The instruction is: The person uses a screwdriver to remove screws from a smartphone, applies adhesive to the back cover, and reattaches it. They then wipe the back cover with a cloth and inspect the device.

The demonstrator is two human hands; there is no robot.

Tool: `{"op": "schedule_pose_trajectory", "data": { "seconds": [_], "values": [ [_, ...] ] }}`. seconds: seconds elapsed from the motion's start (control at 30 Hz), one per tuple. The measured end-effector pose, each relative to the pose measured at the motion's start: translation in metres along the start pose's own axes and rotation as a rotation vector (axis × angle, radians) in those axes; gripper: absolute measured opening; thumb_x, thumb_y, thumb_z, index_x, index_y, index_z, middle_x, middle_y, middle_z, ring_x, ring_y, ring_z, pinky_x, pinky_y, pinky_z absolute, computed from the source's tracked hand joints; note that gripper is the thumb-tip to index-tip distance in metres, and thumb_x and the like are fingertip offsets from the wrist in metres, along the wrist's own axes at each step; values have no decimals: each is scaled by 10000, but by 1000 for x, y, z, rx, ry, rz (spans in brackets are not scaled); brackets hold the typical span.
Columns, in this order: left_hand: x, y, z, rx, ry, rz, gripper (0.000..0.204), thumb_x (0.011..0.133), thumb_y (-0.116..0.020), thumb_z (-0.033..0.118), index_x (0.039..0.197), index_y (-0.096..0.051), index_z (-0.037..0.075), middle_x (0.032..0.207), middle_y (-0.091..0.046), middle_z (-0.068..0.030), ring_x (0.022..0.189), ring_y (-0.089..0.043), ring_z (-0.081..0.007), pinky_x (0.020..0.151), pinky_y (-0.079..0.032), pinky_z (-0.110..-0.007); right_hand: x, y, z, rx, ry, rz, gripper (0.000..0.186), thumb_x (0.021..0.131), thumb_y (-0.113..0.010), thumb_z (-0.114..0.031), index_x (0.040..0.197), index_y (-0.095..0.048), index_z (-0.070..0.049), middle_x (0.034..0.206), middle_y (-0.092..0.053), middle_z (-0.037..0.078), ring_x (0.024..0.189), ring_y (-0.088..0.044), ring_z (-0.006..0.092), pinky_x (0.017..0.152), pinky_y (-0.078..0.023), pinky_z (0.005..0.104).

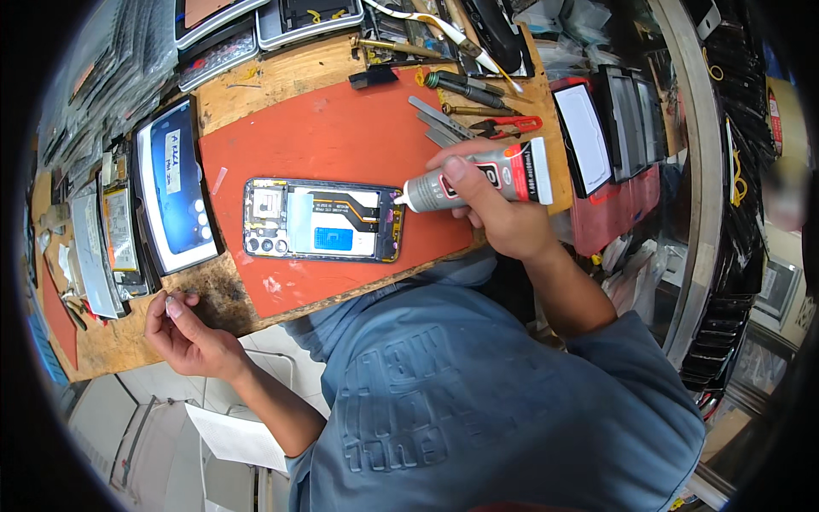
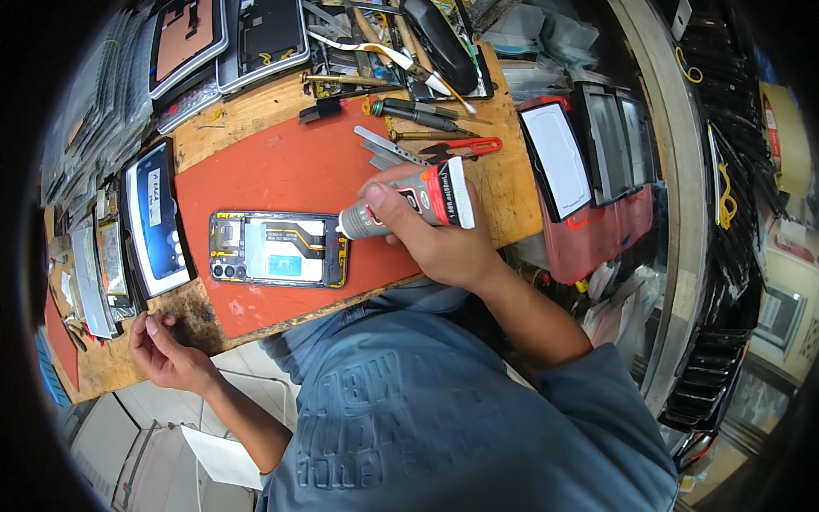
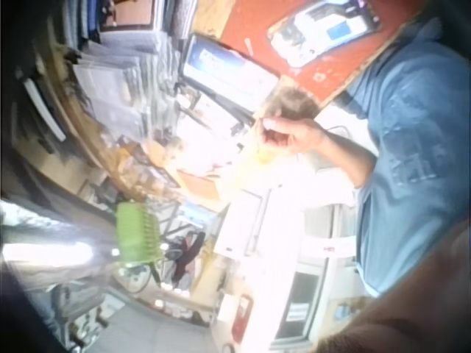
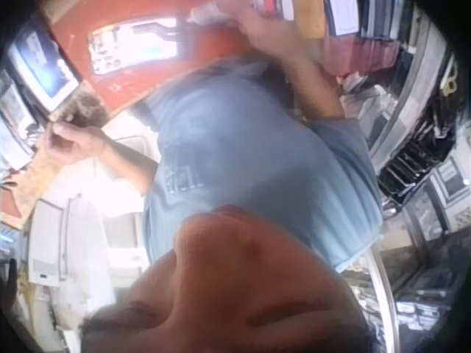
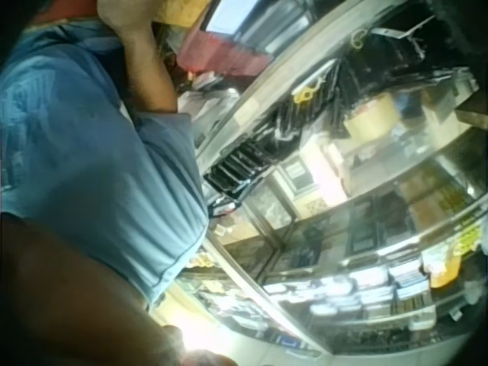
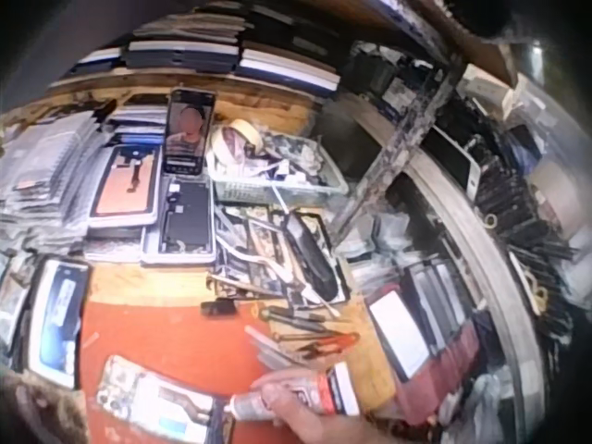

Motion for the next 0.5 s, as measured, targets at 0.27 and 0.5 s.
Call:
{"op": "schedule_pose_trajectory", "data": {
  "seconds": [0.27,0.5],
  "values": [
    [2,-6,-2,17,-19,-15,164,1105,-637,39,1230,-653,-65,1036,-701,-131,851,-630,-159,776,-550,-297,8,-7,2,-94,113,-32,288,1106,-670,-335,1112,-797,-76,859,-752,20,638,-623,47,545,-487,215],
    [1,-7,0,35,-11,-5,171,1106,-640,45,1234,-656,-68,1038,-702,-133,847,-629,-154,765,-552,-289,-4,-17,8,-136,38,-146,282,1105,-673,-303,1137,-793,-50,949,-769,58,707,-661,67,614,-544,234]
  ]
}}
Point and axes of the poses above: each hand's wrist, its own x-axis towards the middle knuckle, its own y-axis out of the back of the hand, z = x × y, the point moved 8 cm from there along x, towards the middle knuckle
